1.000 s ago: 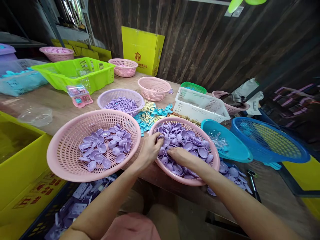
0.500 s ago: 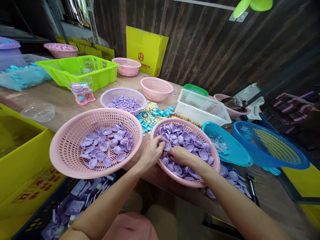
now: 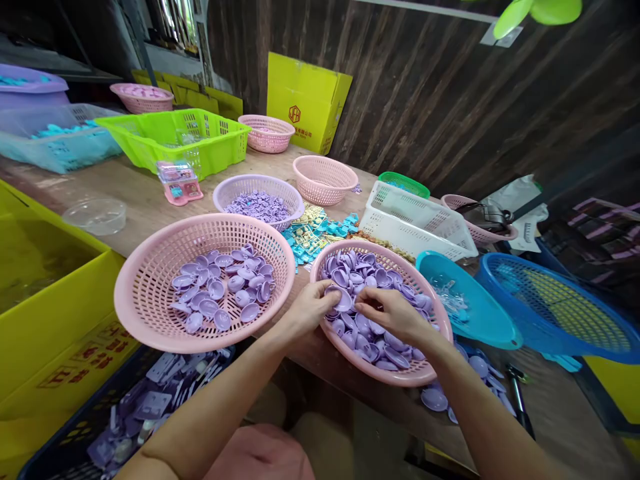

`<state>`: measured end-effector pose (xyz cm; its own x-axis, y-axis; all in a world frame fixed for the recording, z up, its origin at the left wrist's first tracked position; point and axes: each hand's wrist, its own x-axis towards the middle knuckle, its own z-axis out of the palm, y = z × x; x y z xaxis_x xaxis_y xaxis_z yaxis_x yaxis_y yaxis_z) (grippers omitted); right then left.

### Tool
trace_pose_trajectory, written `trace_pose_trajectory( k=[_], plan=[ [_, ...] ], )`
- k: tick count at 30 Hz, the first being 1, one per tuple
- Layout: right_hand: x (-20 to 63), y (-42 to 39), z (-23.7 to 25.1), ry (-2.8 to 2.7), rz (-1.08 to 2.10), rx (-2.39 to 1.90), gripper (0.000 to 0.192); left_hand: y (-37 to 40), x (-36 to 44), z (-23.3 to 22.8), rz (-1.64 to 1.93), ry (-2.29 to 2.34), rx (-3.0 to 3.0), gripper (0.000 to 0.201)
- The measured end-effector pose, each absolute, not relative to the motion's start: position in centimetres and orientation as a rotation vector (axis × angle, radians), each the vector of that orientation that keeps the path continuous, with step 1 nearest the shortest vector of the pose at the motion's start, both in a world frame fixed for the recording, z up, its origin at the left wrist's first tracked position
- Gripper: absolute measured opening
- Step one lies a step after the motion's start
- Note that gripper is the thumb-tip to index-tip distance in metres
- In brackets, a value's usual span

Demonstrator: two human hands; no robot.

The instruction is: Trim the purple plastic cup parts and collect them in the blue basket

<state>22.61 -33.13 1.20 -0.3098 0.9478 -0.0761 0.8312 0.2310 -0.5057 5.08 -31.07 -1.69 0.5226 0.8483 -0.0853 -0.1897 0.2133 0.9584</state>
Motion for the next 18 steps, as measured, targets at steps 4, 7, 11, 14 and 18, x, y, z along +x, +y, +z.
trace_pose_trajectory(
  k=[4, 7, 11, 14, 18],
  plan=[
    [21.3, -34.7, 1.9, -2.331, 0.325, -1.606, 0.014, -31.8, 5.6, -1.2, 0.654, 0.538, 0.686, 0.019],
    [21.1, -35.3, 1.0, -2.525, -0.026, -1.597, 0.019, -32.2, 5.9, -1.2, 0.609, 0.534, 0.568, 0.022],
    [21.6, -35.6, 0.1, -2.642, -0.198, -1.519, 0.026, -32.6, 6.3, -1.6, 0.586, 0.552, 0.591, 0.022],
    [21.8, -35.8, 0.4, -2.589, -0.188, -1.448, 0.026, -32.8, 6.3, -1.7, 0.649, 0.549, 0.825, 0.019],
    [20.8, -37.0, 1.8, -2.181, -0.157, -1.488, 0.017, -33.1, 6.0, -1.2, 0.818, 0.755, 1.371, 0.018]
  ],
)
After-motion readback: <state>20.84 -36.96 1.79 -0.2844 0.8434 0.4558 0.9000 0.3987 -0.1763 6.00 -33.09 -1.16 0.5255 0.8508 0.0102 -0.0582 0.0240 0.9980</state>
